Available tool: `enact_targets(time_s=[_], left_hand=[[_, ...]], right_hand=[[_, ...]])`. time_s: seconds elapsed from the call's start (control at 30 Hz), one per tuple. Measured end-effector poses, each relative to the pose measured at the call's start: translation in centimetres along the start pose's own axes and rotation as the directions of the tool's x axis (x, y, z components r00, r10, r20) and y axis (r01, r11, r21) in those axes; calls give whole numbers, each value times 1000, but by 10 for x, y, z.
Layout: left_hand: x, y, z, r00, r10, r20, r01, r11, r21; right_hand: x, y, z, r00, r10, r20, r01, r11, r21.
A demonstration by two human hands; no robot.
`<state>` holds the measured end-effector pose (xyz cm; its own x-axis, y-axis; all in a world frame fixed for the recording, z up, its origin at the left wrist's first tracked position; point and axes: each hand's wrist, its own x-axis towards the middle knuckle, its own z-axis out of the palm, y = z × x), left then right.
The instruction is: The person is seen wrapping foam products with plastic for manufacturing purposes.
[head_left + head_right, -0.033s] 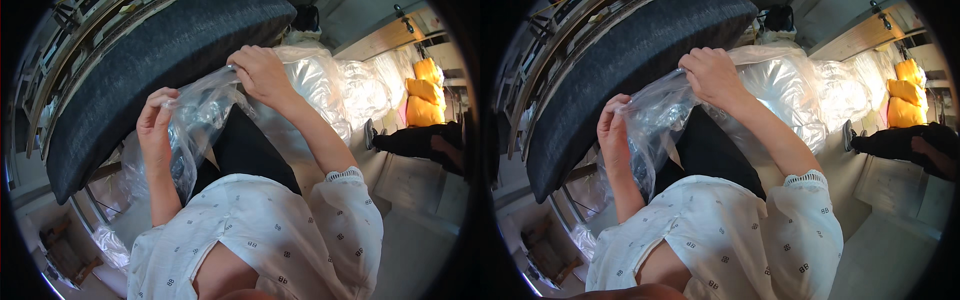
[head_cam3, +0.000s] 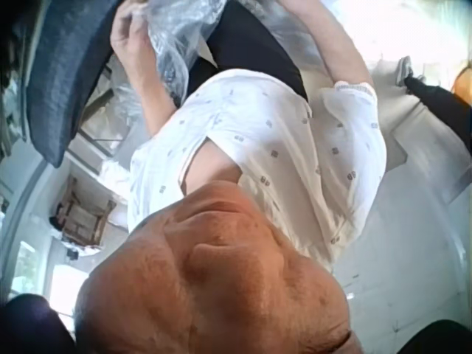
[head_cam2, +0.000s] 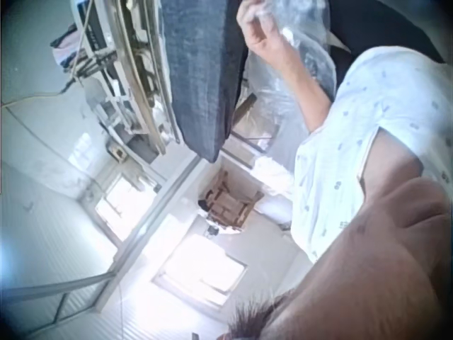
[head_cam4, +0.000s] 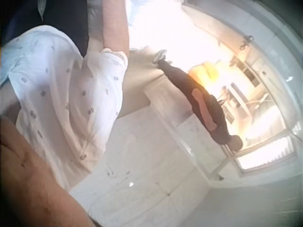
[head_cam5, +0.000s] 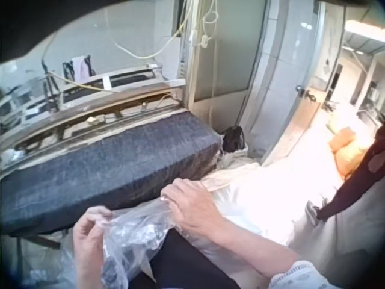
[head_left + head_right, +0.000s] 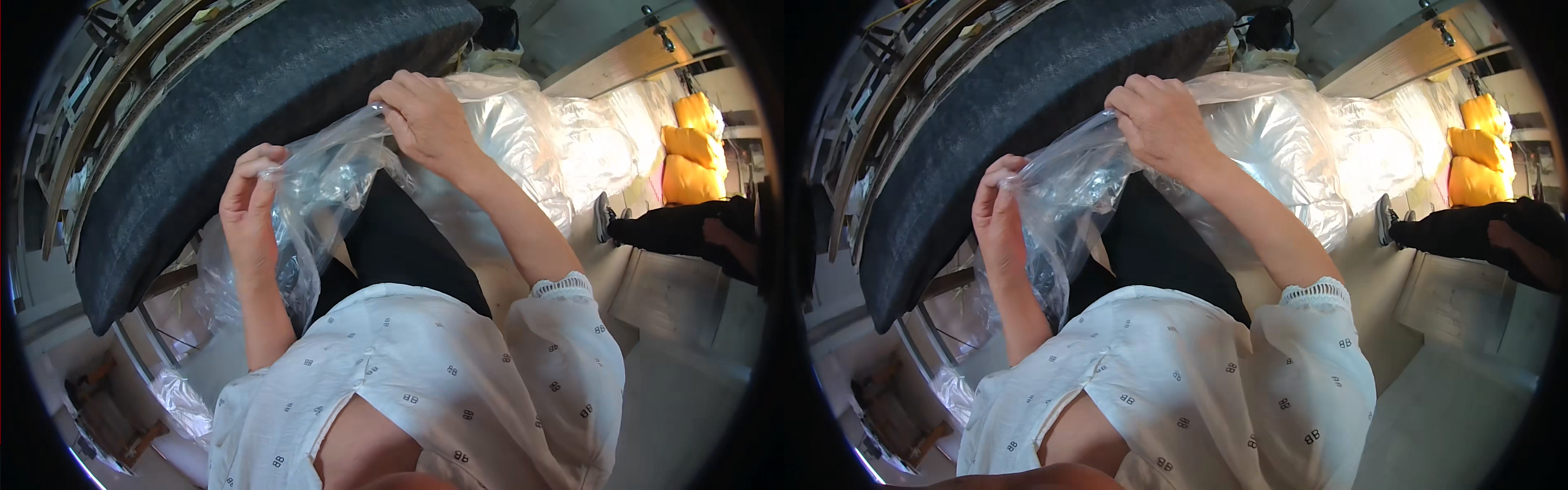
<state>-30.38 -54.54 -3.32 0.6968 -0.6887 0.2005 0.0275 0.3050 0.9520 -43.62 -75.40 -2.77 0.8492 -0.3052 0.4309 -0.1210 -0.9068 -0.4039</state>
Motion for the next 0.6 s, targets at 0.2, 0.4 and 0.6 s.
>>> enact_targets(time_s=[0.2, 0.4, 0.6], left_hand=[[0, 8, -10, 954, 301, 15, -301, 952, 47], [-12, 42, -63, 939, 343, 9, -318, 878, -358], [-48, 149, -137, 450, 637, -626, -265, 764, 588]], right_hand=[[-2, -22, -6, 960, -121, -252, 126, 992, 3], [-21, -20, -4, 986, -89, -140, 80, 994, -70], [-47, 55, -6, 989, 124, -79, -140, 962, -235]])
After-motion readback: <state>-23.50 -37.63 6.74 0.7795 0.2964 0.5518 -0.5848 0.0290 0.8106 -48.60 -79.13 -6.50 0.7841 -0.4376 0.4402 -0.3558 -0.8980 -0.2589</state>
